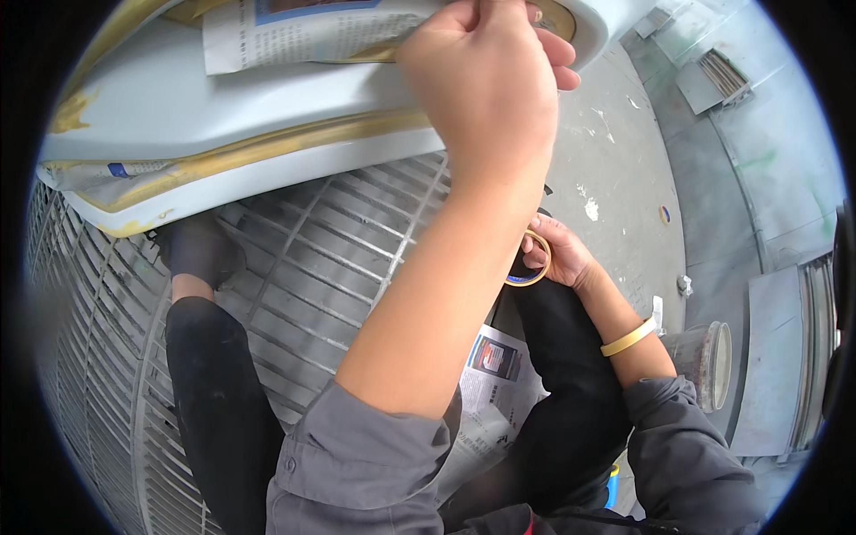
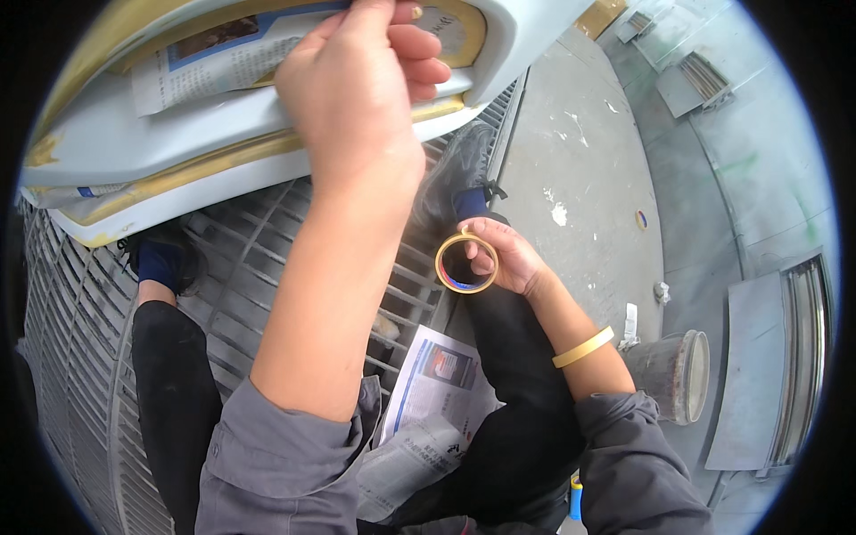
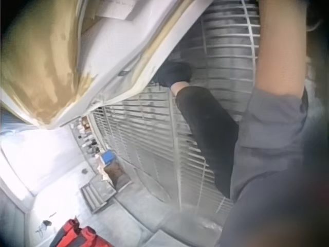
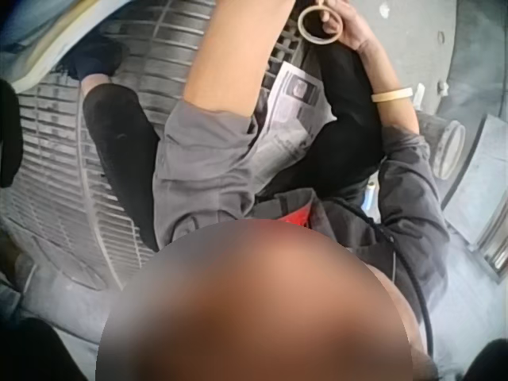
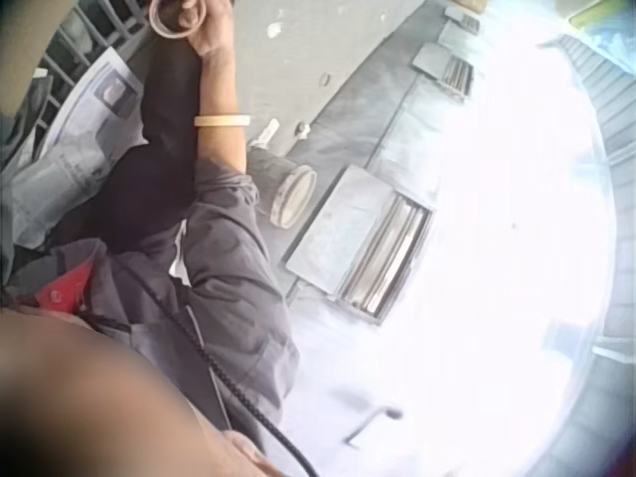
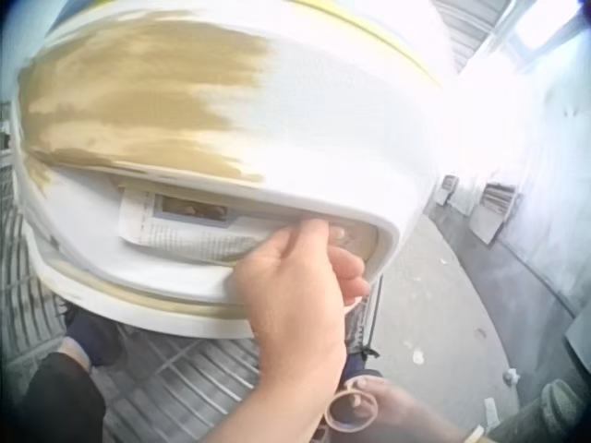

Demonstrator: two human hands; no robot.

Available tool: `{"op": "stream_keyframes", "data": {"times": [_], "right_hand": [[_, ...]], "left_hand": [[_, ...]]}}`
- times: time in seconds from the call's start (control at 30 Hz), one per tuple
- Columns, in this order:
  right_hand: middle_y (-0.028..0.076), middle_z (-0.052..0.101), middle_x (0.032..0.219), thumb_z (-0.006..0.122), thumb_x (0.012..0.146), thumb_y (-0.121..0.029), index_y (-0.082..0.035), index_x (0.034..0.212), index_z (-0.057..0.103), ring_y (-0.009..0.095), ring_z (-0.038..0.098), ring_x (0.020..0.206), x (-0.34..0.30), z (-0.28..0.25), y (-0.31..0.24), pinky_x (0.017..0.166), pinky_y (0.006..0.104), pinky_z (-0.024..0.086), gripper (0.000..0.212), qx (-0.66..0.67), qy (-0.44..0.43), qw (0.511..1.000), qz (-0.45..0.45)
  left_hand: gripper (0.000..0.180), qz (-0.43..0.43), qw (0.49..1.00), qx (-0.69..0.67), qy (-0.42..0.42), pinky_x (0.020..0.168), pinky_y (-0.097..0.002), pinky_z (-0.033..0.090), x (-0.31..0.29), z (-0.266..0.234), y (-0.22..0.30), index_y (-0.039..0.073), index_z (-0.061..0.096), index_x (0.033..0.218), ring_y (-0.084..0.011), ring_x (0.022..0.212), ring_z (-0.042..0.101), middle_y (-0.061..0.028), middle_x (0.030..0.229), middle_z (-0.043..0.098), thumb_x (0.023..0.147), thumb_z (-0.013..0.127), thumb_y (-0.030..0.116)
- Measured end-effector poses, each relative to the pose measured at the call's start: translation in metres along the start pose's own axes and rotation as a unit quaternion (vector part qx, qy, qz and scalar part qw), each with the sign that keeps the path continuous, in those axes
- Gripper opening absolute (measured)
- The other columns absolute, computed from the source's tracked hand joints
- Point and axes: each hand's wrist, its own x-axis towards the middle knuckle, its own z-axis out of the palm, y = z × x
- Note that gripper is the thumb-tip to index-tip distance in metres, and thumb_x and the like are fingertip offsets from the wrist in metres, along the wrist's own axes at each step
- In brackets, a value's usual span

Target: The person applies masking tape along the edges of a white car bumper and secures newspaper over the taped areas to protect them. The person works on the bumper's lower edge and grille area, smoothing the tape and newspaper into place.

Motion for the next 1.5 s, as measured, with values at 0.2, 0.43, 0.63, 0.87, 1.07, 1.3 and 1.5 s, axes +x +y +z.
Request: {"op": "stream_keyframes", "data": {"times": [0.2,0.43,0.63,0.87,1.07,1.3,1.5], "right_hand": [[0.007,0.073,0.088,0.058,0.114,-0.024,-0.002,0.130,0.065,0.011,0.055,0.058,0.001,0.003,0.000,0.055,0.0255,0.045,0.028,-0.023,0.022,0.999,0.013],[0.004,0.072,0.086,0.060,0.113,-0.022,-0.004,0.126,0.069,0.009,0.057,0.060,0.007,0.014,0.003,0.059,0.0255,0.047,0.024,-0.045,0.026,0.998,0.017],[0.005,0.073,0.086,0.060,0.113,-0.022,-0.004,0.126,0.069,0.009,0.058,0.060,0.009,0.012,0.002,0.059,0.0253,0.048,0.024,-0.039,0.024,0.999,0.018],[0.005,0.073,0.086,0.060,0.113,-0.023,-0.005,0.126,0.069,0.010,0.057,0.060,0.008,0.006,0.004,0.058,0.0246,0.046,0.024,-0.035,0.024,0.999,0.019],[0.004,0.069,0.084,0.055,0.115,-0.023,-0.002,0.118,0.067,0.010,0.053,0.056,0.006,0.025,0.003,0.054,0.0251,0.042,0.025,-0.077,0.053,0.995,0.023],[0.000,0.063,0.075,0.060,0.114,-0.025,-0.005,0.133,0.069,0.006,0.048,0.057,0.000,0.040,0.019,0.053,0.0223,0.036,0.029,-0.187,0.016,0.980,0.071],[-0.003,0.057,0.067,0.061,0.114,-0.022,-0.003,0.133,0.072,0.005,0.047,0.056,-0.008,0.076,0.030,0.050,0.0220,0.034,0.030,-0.232,0.049,0.967,0.092]], "left_hand": [[0.028,0.155,0.986,-0.051,-0.034,0.055,-0.0404,0.054,0.010,-0.037,-0.004,0.000,0.070,0.085,-0.0262,0.054,0.066,-0.0119,0.065,0.068,0.103,0.061,0.019],[0.044,0.269,0.923,0.206,-0.183,0.069,-0.0446,0.060,0.040,0.005,-0.056,-0.002,0.070,0.077,-0.0314,0.060,0.073,-0.0157,0.065,0.073,0.109,0.047,0.018],[0.044,0.239,0.936,0.193,-0.172,0.071,-0.0446,0.061,0.037,0.013,-0.051,-0.004,0.071,0.078,-0.0322,0.064,0.075,-0.0160,0.067,0.074,0.108,0.046,0.016],[0.042,0.168,0.973,0.063,-0.143,0.059,-0.0366,0.060,0.020,0.006,-0.032,-0.008,0.070,0.080,-0.0228,0.059,0.074,-0.0167,0.070,0.075,0.107,0.046,0.012],[0.039,0.145,0.979,0.025,-0.138,0.056,-0.0348,0.061,0.019,-0.023,-0.002,-0.008,0.070,0.081,-0.0220,0.057,0.073,-0.0177,0.074,0.076,0.105,0.046,0.010],[0.033,0.158,0.976,0.066,-0.138,0.063,-0.0307,0.063,0.023,-0.066,0.038,-0.009,0.073,0.097,-0.0223,0.069,0.078,-0.0192,0.085,0.079,0.106,0.052,0.015],[0.033,0.175,0.974,0.113,-0.092,0.071,-0.0314,0.065,0.035,-0.109,0.075,-0.008,0.074,0.105,-0.0231,0.078,0.080,-0.0192,0.092,0.080,0.107,0.057,0.020]]}}
